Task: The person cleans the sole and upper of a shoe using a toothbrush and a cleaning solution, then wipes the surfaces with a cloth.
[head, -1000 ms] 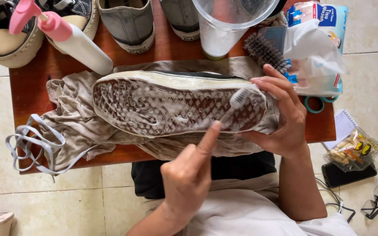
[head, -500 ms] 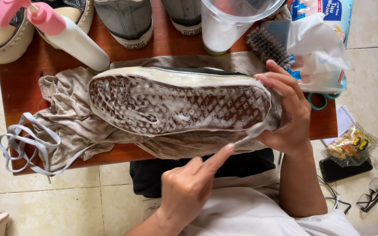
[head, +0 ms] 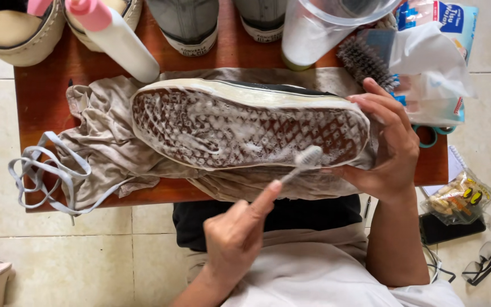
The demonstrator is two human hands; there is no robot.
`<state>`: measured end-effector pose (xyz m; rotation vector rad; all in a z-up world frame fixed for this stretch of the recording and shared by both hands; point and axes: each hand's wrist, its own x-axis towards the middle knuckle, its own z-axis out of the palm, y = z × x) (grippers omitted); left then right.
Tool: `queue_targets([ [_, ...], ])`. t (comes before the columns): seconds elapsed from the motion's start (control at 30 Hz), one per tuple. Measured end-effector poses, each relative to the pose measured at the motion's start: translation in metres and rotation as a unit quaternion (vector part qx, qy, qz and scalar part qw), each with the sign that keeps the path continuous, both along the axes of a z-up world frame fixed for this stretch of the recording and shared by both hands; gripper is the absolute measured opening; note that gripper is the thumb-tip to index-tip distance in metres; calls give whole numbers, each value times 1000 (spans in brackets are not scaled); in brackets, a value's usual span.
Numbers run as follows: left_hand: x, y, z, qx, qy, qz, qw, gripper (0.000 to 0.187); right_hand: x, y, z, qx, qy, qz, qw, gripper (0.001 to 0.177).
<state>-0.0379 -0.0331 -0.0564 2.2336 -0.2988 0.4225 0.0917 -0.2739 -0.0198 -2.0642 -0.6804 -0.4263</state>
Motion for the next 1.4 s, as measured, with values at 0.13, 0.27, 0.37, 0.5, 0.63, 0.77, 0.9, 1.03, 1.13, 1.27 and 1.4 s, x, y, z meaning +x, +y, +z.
queue_targets([
  [0.13,-1,29,-2,-24,17,42,999,44,0,1,-3,4,2,-1,1000,85],
  [0.27,-13,28,1,-70,13,59,996,44,-2,3,-3,12,-4,6,1000,84],
  [0.37,-11,28,0,-43,4,47,998,44,0,3,-2,6,-5,5,1000,83],
  [0.5,-6,51,-25,-105,-10,145,984,48,0,3,-5,8,-3,5,1000,85],
  [0.63,-6,36,-2,-124,18,95,988,60,-2,6,-6,20,0,17,1000,85],
  [0.77,-3,33,-5,-98,24,81,992,46,-1,6,-9,24,1,15,1000,87],
  [0.9,0,47,5,-117,28,128,984,46,-2,10,-7,35,11,24,999,85],
  [1.03,-6,42,13,-82,35,101,991,41,-5,13,-2,25,8,39,999,84],
  [1.13,-2,53,13,-140,13,125,982,41,-8,15,10,79,116,59,988,104],
  [1.27,-3,63,16,-159,20,126,979,37,3,22,43,76,253,15,964,96],
  [1.4,-3,62,18,-166,10,97,981,34,24,32,75,-39,328,19,944,78],
])
